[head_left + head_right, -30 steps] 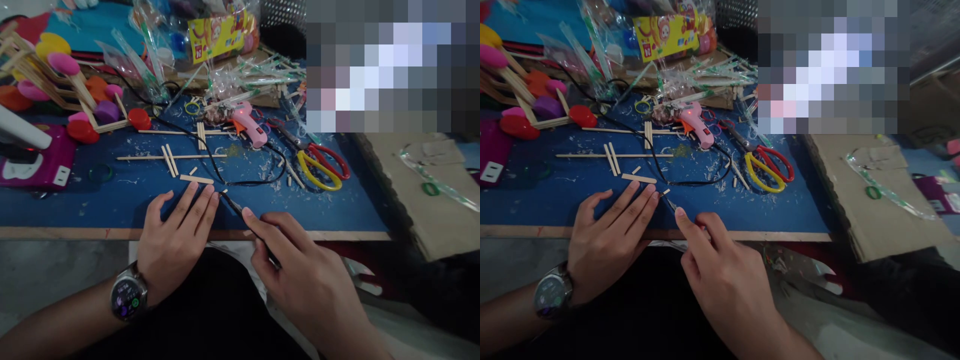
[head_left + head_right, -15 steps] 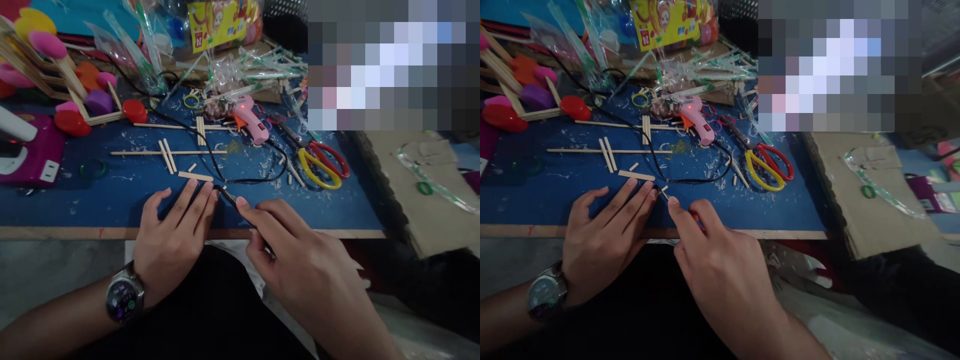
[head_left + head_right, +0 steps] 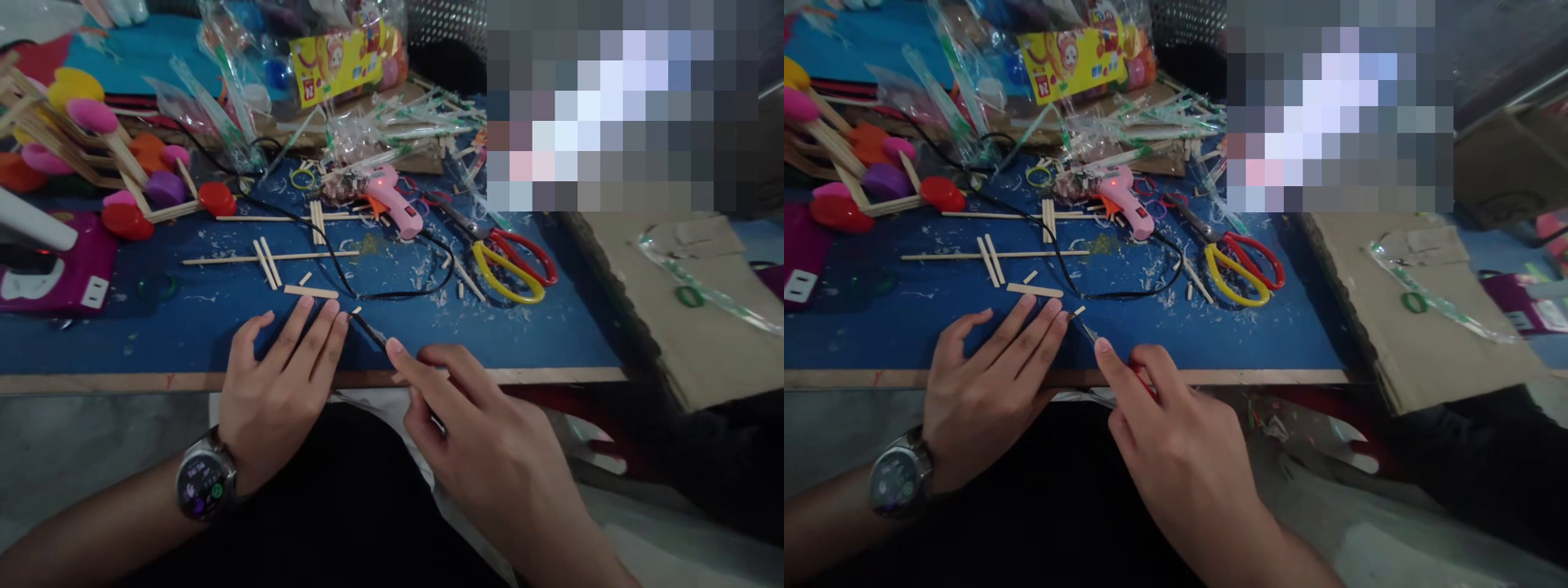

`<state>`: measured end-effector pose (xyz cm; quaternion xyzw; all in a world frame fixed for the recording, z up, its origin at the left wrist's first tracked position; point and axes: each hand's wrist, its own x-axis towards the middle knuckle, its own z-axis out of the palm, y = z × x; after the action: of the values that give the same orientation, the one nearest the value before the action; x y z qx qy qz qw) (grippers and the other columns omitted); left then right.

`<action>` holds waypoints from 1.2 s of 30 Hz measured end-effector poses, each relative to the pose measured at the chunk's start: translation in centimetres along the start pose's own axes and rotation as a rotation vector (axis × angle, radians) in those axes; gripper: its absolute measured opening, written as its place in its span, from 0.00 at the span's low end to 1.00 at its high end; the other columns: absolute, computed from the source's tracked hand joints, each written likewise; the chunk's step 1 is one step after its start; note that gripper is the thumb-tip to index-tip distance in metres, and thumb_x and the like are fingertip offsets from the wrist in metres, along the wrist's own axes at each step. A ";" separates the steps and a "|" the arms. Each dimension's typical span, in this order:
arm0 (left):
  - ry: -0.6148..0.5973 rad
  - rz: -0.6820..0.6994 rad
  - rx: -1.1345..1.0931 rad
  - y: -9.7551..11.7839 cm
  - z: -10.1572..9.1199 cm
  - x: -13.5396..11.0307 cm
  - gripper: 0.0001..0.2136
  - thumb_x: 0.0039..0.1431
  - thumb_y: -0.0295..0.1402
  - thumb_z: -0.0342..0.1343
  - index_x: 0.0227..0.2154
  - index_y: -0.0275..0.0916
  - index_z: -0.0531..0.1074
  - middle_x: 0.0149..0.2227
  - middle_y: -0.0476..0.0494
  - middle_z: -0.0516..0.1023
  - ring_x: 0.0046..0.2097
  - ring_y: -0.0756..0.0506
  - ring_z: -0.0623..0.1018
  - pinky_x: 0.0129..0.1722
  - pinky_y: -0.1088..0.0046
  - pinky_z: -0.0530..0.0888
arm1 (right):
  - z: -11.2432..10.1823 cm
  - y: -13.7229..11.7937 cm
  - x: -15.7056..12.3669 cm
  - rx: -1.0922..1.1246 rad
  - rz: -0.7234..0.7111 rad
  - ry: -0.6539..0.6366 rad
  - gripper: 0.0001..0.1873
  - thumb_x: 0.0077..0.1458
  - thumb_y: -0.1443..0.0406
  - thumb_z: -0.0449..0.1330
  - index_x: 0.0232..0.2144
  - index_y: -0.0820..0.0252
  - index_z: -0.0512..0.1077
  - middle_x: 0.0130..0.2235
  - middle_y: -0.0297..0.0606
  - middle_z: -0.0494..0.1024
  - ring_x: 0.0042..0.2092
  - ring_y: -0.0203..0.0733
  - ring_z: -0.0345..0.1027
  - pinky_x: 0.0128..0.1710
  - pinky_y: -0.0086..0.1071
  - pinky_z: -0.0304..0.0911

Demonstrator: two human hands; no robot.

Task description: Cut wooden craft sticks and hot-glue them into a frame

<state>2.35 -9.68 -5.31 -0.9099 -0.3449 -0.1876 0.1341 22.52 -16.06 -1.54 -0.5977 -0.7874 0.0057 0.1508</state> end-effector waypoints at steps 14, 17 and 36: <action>-0.013 -0.003 -0.026 -0.1 0.0 0.1 0.19 0.68 0.26 0.51 0.60 0.26 0.68 0.61 0.31 0.73 0.60 0.32 0.76 0.53 0.50 0.68 | 0.1 -0.3 1.2 -0.072 -0.055 -0.038 0.20 0.65 0.71 0.52 0.57 0.63 0.70 0.43 0.40 0.79 0.33 0.36 0.75 0.22 0.30 0.63; -0.020 0.000 -0.029 -0.1 -0.1 0.2 0.20 0.68 0.26 0.52 0.60 0.25 0.67 0.61 0.31 0.72 0.60 0.32 0.76 0.53 0.49 0.68 | 0.6 -0.4 1.6 -0.063 -0.044 -0.039 0.20 0.65 0.71 0.51 0.57 0.62 0.70 0.43 0.40 0.80 0.31 0.34 0.73 0.22 0.31 0.62; -0.011 -0.004 0.015 0.1 0.0 -0.2 0.20 0.68 0.26 0.51 0.61 0.27 0.67 0.62 0.33 0.72 0.61 0.33 0.75 0.54 0.50 0.68 | 1.4 0.1 1.0 0.001 -0.002 -0.002 0.23 0.64 0.70 0.52 0.60 0.57 0.68 0.45 0.38 0.77 0.35 0.37 0.75 0.23 0.30 0.62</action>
<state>2.31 -9.85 -5.42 -0.9092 -0.3487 -0.1804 0.1388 22.01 -14.87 -2.66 -0.5969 -0.7881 0.0062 0.1503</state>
